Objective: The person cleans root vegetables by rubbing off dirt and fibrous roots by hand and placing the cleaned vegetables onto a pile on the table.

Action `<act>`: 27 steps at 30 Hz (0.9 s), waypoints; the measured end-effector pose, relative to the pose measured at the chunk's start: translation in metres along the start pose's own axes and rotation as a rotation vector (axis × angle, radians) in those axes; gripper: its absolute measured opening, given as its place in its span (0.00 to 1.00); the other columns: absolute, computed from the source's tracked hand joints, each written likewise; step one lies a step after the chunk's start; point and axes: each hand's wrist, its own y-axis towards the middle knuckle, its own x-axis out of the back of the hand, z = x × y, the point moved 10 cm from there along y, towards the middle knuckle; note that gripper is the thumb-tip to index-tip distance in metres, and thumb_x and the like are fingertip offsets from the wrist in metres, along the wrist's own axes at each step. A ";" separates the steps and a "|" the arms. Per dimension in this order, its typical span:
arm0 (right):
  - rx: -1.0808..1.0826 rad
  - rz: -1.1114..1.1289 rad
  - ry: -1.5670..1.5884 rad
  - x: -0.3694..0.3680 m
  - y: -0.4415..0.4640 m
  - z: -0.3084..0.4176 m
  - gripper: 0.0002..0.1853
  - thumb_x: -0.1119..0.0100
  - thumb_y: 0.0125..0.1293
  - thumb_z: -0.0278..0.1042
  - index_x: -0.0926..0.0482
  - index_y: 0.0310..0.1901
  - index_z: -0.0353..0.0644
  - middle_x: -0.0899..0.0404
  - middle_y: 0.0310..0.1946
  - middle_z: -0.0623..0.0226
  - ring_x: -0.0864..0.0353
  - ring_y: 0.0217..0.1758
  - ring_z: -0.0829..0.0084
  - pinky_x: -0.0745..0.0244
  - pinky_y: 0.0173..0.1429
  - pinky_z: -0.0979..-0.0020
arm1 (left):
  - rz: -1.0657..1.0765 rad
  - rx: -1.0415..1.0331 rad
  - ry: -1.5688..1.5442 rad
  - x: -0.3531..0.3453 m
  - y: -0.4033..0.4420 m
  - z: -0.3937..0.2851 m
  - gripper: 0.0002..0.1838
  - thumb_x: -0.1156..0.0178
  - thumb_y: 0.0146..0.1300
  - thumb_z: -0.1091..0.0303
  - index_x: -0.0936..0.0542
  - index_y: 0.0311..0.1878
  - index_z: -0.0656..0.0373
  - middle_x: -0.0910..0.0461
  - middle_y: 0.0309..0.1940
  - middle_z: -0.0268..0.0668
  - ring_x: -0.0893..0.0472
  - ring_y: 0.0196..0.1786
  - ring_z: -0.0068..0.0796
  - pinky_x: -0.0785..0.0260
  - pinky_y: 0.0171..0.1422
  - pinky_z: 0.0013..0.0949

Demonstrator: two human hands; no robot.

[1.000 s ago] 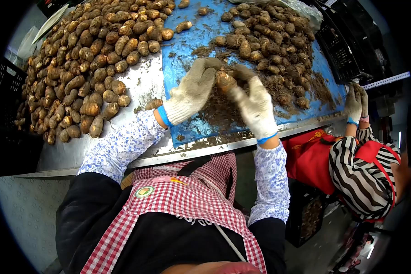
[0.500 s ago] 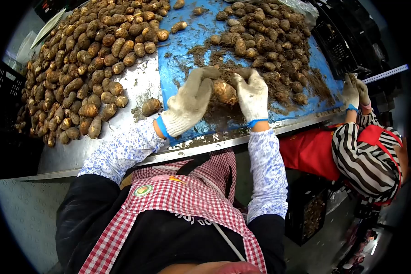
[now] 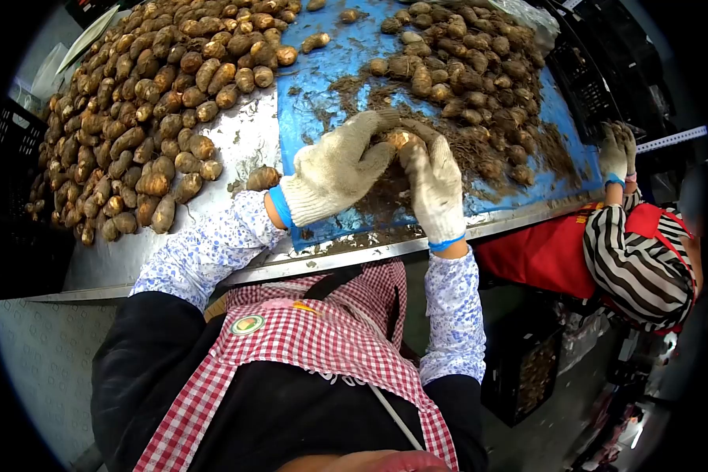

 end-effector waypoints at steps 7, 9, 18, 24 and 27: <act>0.778 0.179 -1.313 -0.054 -0.039 0.036 0.26 0.36 0.66 0.29 0.32 0.63 0.34 0.22 0.53 0.51 0.19 0.54 0.59 0.23 0.59 0.65 | 0.084 0.445 -0.457 -0.018 0.005 0.050 0.12 0.47 0.73 0.64 0.24 0.52 0.61 0.21 0.44 0.40 0.21 0.42 0.28 0.25 0.42 0.31; 0.753 0.259 -1.360 -0.060 -0.042 0.029 0.28 0.36 0.66 0.30 0.34 0.65 0.33 0.23 0.55 0.52 0.20 0.56 0.60 0.24 0.61 0.66 | 0.178 0.396 -0.628 -0.031 0.001 0.065 0.16 0.50 0.75 0.60 0.24 0.53 0.62 0.21 0.47 0.42 0.20 0.46 0.29 0.23 0.42 0.34; 0.530 0.140 -1.205 -0.038 -0.024 0.025 0.31 0.45 0.72 0.53 0.35 0.66 0.36 0.25 0.55 0.56 0.23 0.58 0.67 0.24 0.59 0.67 | 0.281 0.603 -0.804 -0.038 -0.006 0.057 0.19 0.50 0.76 0.59 0.26 0.59 0.64 0.20 0.45 0.40 0.20 0.44 0.23 0.22 0.48 0.27; 0.332 0.069 -0.988 -0.032 -0.019 0.011 0.22 0.40 0.69 0.40 0.30 0.58 0.36 0.19 0.44 0.61 0.18 0.43 0.70 0.20 0.45 0.70 | 0.152 0.360 -0.239 -0.017 0.010 0.047 0.16 0.51 0.76 0.61 0.24 0.55 0.63 0.20 0.40 0.39 0.21 0.40 0.24 0.26 0.44 0.27; 0.748 0.322 -1.319 -0.066 -0.032 0.008 0.28 0.28 0.55 0.25 0.29 0.56 0.36 0.21 0.46 0.55 0.18 0.49 0.64 0.21 0.54 0.69 | 0.200 0.725 -0.512 -0.031 0.004 0.096 0.15 0.52 0.75 0.64 0.23 0.53 0.64 0.19 0.40 0.41 0.20 0.46 0.27 0.25 0.51 0.31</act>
